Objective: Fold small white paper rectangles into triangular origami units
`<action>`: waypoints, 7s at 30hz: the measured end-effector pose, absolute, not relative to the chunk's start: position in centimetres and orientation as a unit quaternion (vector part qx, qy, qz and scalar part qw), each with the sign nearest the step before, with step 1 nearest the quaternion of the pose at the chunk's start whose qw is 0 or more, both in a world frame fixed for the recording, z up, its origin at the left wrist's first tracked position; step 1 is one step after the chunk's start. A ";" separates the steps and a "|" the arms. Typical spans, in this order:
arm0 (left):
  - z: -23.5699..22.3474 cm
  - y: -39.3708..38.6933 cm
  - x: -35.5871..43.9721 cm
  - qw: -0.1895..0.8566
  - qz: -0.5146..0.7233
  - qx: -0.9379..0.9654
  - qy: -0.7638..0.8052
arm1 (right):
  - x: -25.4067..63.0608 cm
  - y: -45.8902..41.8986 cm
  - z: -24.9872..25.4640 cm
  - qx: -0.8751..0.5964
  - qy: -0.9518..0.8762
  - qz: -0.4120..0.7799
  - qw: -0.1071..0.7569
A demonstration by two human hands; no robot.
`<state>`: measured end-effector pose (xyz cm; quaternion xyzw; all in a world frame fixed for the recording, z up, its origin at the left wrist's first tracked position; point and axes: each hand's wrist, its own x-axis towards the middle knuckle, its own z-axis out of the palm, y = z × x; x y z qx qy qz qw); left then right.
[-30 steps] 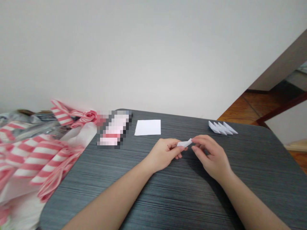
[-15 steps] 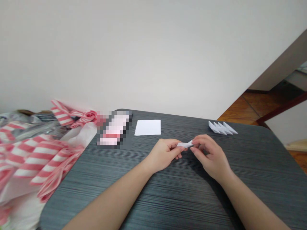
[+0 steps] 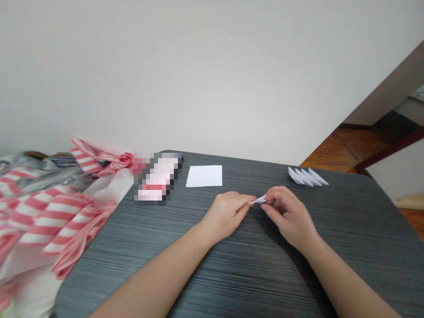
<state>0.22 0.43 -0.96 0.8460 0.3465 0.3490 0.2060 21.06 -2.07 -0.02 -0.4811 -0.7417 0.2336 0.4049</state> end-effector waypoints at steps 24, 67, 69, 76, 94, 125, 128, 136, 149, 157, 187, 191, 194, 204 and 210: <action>-0.9 0.3 0.2 0.177 0.373 0.866 0.282 | 21.3 -2.0 -0.4 -0.474 -0.746 0.196 0.425; -0.5 0.2 0.1 0.196 0.399 0.862 0.243 | 21.3 -1.9 0.2 -0.466 -0.756 0.173 0.426; -0.5 0.2 0.1 0.195 0.404 0.861 0.240 | 21.3 -1.9 0.3 -0.463 -0.757 0.172 0.428; -0.5 0.2 0.0 0.190 0.411 0.860 0.236 | 21.1 -2.0 0.4 -0.449 -0.767 0.158 0.430; -0.5 0.3 0.1 0.173 0.415 0.862 0.234 | 21.3 -1.9 0.4 -0.421 -0.780 0.162 0.433; -0.7 0.1 0.1 0.193 0.415 0.854 0.248 | 21.1 -2.1 0.4 -0.437 -0.771 0.144 0.439; -0.7 0.1 0.2 0.194 0.416 0.852 0.251 | 21.0 -2.1 0.4 -0.440 -0.767 0.144 0.443; -1.0 0.1 0.2 0.194 0.418 0.846 0.268 | 21.2 -2.0 0.3 -0.456 -0.751 0.141 0.456; -1.1 0.1 0.2 0.194 0.423 0.840 0.280 | 21.6 -1.9 -0.4 -0.463 -0.735 0.173 0.464; -0.5 -0.1 0.2 0.203 0.403 0.839 0.304 | 21.6 -2.1 -0.6 -0.483 -0.735 0.263 0.396; 1.0 -0.2 0.2 0.420 0.293 0.788 0.342 | 21.1 -2.3 0.2 -0.427 -0.757 0.284 0.404; 1.0 -0.2 0.3 0.456 0.280 0.768 0.351 | 21.0 -2.2 0.3 -0.418 -0.755 0.283 0.418; 0.9 -0.2 0.5 0.511 0.281 0.732 0.353 | 21.0 -2.2 0.5 -0.400 -0.766 0.281 0.418; 0.1 -0.3 0.8 0.679 0.286 0.581 0.345 | 21.4 -2.2 0.4 -0.345 -0.809 0.217 0.423; 0.2 -0.1 0.7 0.734 0.265 0.531 0.328 | 21.3 -2.4 0.6 -0.330 -0.827 0.153 0.428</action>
